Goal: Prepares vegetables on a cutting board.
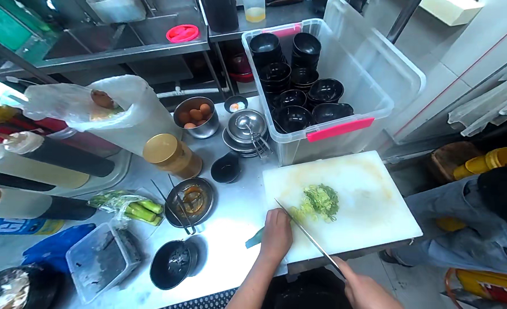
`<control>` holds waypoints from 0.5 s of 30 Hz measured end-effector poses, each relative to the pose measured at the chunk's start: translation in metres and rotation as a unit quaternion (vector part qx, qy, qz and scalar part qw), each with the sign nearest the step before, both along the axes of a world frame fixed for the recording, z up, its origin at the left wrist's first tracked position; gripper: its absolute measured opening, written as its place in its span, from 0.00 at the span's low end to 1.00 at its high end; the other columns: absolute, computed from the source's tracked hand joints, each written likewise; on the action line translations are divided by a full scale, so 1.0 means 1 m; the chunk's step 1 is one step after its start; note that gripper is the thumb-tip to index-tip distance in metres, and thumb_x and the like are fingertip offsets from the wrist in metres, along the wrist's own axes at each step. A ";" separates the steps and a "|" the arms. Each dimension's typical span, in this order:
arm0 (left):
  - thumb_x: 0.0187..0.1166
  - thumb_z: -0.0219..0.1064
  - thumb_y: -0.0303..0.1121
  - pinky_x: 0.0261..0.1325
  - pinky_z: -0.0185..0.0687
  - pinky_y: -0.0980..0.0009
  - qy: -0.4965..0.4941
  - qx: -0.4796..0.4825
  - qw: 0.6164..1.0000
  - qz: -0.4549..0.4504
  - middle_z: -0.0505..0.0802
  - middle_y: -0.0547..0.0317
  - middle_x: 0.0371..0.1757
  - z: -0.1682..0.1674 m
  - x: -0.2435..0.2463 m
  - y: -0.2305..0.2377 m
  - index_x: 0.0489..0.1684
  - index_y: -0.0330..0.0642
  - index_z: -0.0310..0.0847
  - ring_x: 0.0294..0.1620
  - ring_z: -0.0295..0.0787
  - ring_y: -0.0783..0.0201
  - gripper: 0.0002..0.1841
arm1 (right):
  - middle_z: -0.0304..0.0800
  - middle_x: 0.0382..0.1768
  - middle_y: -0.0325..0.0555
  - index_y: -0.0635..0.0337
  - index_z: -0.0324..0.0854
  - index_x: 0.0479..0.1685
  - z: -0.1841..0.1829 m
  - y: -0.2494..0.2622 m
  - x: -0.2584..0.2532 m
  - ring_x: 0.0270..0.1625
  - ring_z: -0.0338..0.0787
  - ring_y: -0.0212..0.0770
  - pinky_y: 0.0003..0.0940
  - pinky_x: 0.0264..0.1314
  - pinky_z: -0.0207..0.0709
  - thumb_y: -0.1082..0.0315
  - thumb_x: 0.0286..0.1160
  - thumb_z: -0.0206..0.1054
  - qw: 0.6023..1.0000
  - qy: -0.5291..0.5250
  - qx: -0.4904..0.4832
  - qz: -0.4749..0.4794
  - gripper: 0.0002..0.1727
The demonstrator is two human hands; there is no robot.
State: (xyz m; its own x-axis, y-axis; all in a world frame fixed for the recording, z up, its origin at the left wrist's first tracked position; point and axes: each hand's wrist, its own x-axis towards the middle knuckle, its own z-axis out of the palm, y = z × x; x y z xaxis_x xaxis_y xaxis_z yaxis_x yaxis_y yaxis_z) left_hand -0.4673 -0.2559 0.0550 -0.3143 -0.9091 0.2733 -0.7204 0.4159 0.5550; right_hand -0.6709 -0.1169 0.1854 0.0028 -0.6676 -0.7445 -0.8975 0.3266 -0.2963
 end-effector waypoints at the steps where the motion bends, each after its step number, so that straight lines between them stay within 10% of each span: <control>1: 0.82 0.59 0.32 0.67 0.83 0.63 0.002 0.003 1.000 -0.001 0.90 0.56 0.48 0.000 0.000 0.000 0.36 0.44 0.85 0.61 0.86 0.56 0.09 | 0.93 0.38 0.60 0.38 0.52 0.93 -0.010 -0.007 0.004 0.42 0.94 0.65 0.65 0.45 0.85 0.66 0.86 0.53 1.000 -0.005 -0.003 -0.002 0.35; 15: 0.81 0.58 0.30 0.67 0.83 0.61 0.008 -0.014 1.000 -0.005 0.90 0.54 0.49 0.000 0.002 0.003 0.37 0.42 0.84 0.60 0.86 0.55 0.09 | 0.92 0.39 0.60 0.37 0.51 0.94 -0.010 -0.009 0.004 0.43 0.94 0.64 0.65 0.46 0.85 0.66 0.87 0.53 1.000 -0.011 0.006 0.004 0.35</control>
